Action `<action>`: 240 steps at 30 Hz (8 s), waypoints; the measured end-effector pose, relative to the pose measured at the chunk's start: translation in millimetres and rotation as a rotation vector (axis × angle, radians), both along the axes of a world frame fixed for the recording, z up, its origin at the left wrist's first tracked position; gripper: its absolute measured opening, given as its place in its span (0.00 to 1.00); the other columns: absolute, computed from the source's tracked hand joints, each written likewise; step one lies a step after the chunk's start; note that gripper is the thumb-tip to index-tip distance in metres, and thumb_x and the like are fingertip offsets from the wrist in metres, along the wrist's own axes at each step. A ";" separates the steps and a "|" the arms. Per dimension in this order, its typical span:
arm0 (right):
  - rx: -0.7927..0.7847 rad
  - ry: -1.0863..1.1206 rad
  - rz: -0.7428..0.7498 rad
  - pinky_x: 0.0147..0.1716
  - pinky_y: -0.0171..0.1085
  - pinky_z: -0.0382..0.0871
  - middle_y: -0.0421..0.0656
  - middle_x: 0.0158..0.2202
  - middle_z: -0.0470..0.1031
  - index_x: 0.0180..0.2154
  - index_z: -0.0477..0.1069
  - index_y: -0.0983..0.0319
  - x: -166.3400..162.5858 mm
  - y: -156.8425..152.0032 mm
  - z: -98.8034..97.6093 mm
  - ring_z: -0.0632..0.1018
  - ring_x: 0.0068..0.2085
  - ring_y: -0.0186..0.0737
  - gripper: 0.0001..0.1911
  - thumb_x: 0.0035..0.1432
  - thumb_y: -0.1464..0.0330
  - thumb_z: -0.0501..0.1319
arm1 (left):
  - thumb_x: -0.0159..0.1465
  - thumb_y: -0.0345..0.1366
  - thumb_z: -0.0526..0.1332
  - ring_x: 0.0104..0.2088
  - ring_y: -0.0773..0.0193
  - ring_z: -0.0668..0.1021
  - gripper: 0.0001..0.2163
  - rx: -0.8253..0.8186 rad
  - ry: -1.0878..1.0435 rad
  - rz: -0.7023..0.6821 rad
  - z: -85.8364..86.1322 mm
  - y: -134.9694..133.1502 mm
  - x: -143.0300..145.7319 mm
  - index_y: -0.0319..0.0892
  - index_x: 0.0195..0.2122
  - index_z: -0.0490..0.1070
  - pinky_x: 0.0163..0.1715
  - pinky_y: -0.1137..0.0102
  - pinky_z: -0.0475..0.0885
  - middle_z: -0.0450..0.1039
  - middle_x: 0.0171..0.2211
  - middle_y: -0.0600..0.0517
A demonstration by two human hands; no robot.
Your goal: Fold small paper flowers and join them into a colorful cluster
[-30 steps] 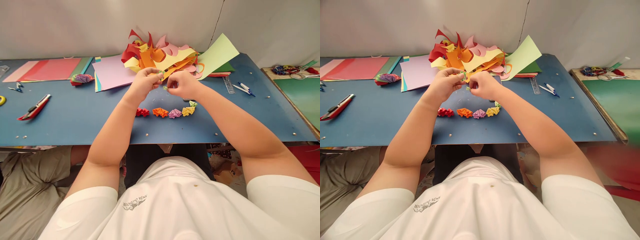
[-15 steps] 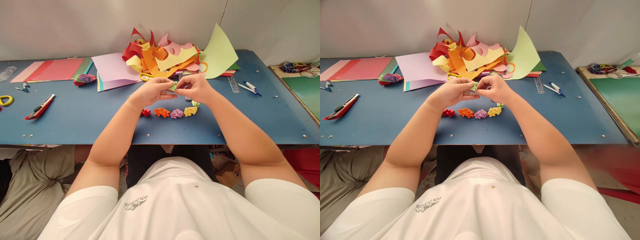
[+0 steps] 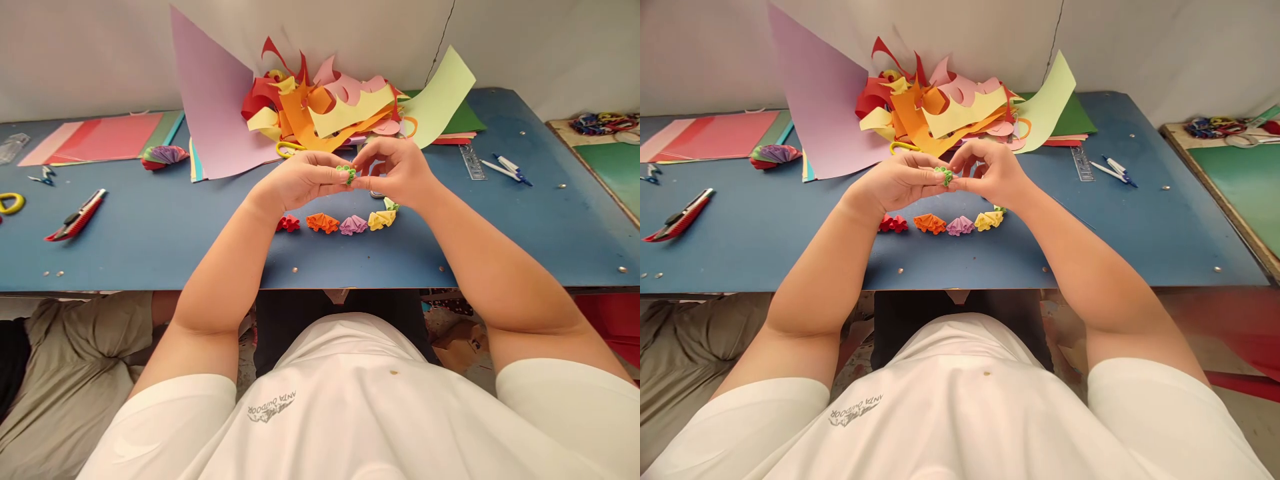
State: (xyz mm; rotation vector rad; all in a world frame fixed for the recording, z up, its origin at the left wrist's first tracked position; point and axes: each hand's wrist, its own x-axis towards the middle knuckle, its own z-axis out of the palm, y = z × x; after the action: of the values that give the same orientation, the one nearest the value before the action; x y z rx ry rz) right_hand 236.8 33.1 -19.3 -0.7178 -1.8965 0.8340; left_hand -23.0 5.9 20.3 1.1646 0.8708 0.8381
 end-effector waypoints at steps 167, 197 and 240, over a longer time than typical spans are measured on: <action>0.238 0.228 -0.313 0.61 0.57 0.99 0.45 0.52 0.97 0.65 0.87 0.45 -30.1 -29.5 -31.2 0.97 0.53 0.54 0.33 0.82 0.29 0.69 | 0.85 0.67 0.58 0.36 0.54 0.84 0.21 1.481 0.158 0.458 -68.4 36.3 31.2 0.58 0.53 0.79 0.38 0.54 0.81 0.81 0.37 0.50; 0.338 0.139 -0.366 0.71 0.64 0.95 0.46 0.53 0.96 0.58 0.90 0.44 -15.2 -10.8 -34.1 0.96 0.58 0.59 0.27 0.84 0.32 0.68 | 0.83 0.75 0.65 0.47 0.58 0.92 0.28 0.874 0.205 0.185 -65.5 26.5 24.9 0.54 0.51 0.76 0.46 0.57 0.92 0.81 0.44 0.51; 0.580 0.039 -0.103 0.57 0.56 0.98 0.44 0.52 0.96 0.56 0.92 0.45 -4.4 -1.4 -24.3 0.96 0.51 0.52 0.12 0.90 0.53 0.69 | 0.81 0.27 0.74 0.40 0.68 0.94 0.14 0.017 -0.039 0.043 8.8 -11.2 15.4 0.40 0.35 0.92 0.61 0.68 0.94 0.90 0.35 0.54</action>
State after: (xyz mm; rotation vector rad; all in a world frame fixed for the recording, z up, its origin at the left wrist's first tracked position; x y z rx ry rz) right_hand 232.4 31.8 -43.6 -0.4273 -1.9136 0.2044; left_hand -7.6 -5.2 29.2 1.1445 0.8608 0.9022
